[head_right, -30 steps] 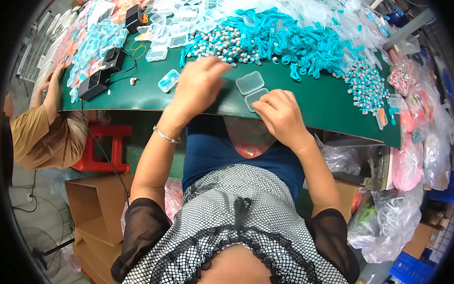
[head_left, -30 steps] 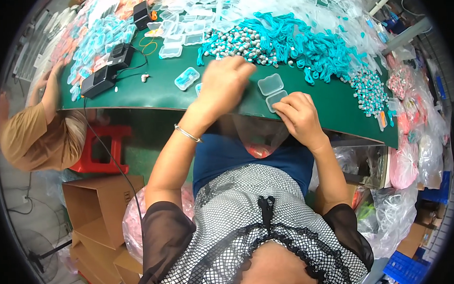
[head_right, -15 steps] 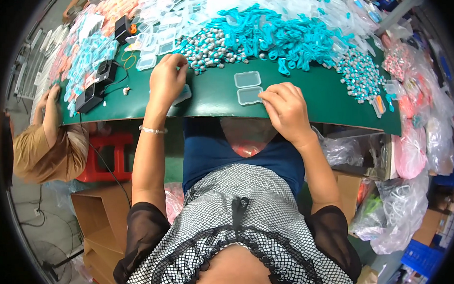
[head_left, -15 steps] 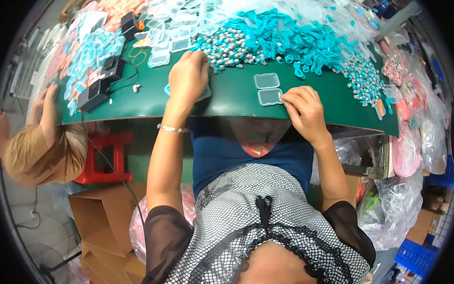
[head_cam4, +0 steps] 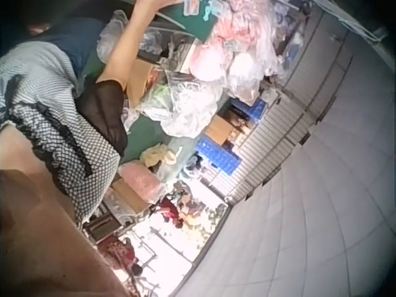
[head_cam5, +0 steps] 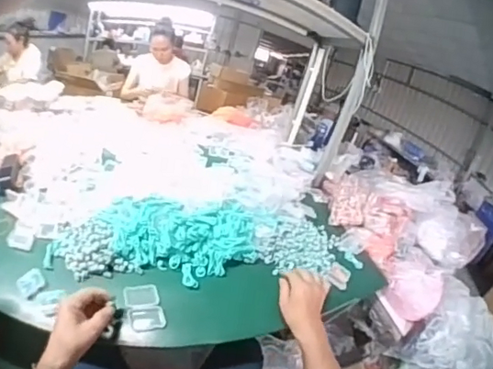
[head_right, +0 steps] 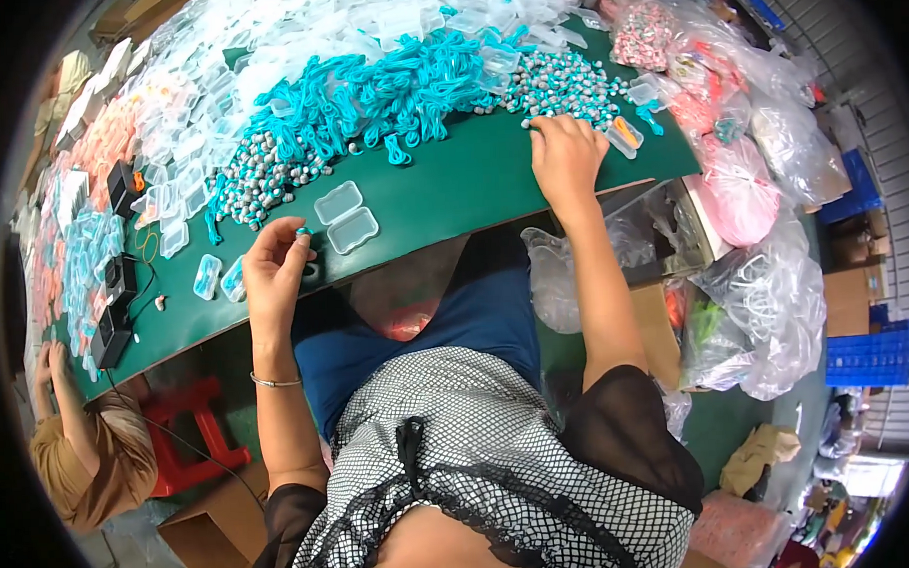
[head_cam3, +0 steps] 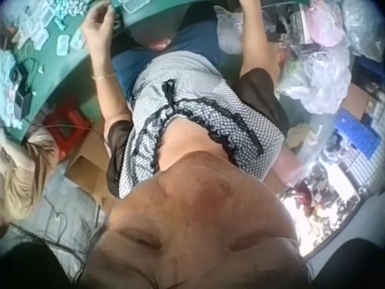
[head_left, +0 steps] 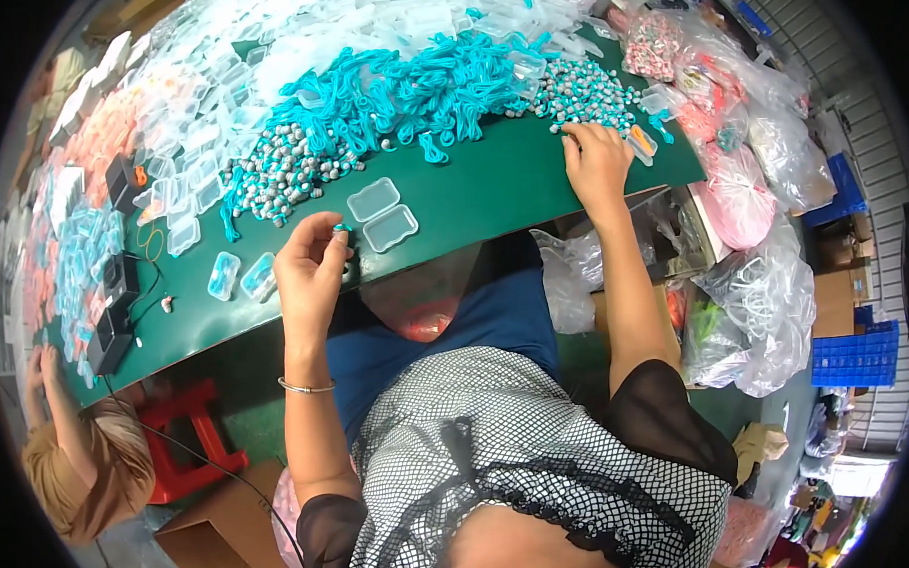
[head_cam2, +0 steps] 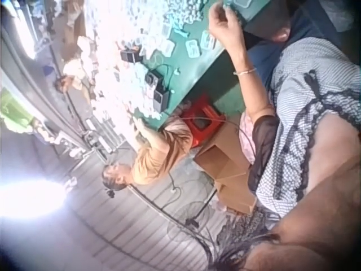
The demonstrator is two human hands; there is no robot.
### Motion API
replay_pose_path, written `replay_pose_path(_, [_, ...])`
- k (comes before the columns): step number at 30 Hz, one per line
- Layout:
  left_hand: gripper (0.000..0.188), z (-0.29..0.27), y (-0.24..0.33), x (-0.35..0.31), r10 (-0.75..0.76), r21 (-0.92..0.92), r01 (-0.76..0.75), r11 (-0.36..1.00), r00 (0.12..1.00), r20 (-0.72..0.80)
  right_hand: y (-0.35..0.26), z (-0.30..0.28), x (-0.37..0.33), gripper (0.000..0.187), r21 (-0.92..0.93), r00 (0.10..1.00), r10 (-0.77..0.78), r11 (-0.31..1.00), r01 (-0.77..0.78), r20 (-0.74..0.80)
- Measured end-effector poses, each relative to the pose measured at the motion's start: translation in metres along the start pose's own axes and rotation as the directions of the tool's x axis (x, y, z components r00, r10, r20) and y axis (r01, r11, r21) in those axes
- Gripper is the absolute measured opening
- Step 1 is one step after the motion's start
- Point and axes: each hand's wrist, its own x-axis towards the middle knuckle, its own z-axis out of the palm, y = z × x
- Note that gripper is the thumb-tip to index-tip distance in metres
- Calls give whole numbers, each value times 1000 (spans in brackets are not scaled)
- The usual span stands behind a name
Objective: The person is sorting small turquoise items and packing them into small plastic boxes at a shared workspace.
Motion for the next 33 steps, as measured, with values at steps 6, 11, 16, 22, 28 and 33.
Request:
replay_pose_path(6, [15,7,-11,-8,55,140,-48,989,997,-50,-1,28,17,10,-185,992,-78,978,94,96])
replay_pose_path(11, [16,19,-4,-11,147,219,-127,967,986,-76,-28,12,4,9,30,988,-70,997,67,137])
replay_pose_path(16, [14,25,2,-14,178,301,-155,941,983,-52,-123,-13,-17,12,586,890,-438,757,290,126])
replay_pose_path(22, [15,34,3,-9,295,473,-246,846,955,-32,-164,2,-15,15,619,781,-625,618,485,13])
replay_pose_path(28, [14,35,3,-11,268,554,-214,805,963,-18,-163,-5,-10,13,605,699,-709,599,525,96])
replay_pose_path(33, [26,31,1,-14,392,593,-344,728,918,51,-162,-10,-12,18,640,733,-673,607,471,99])
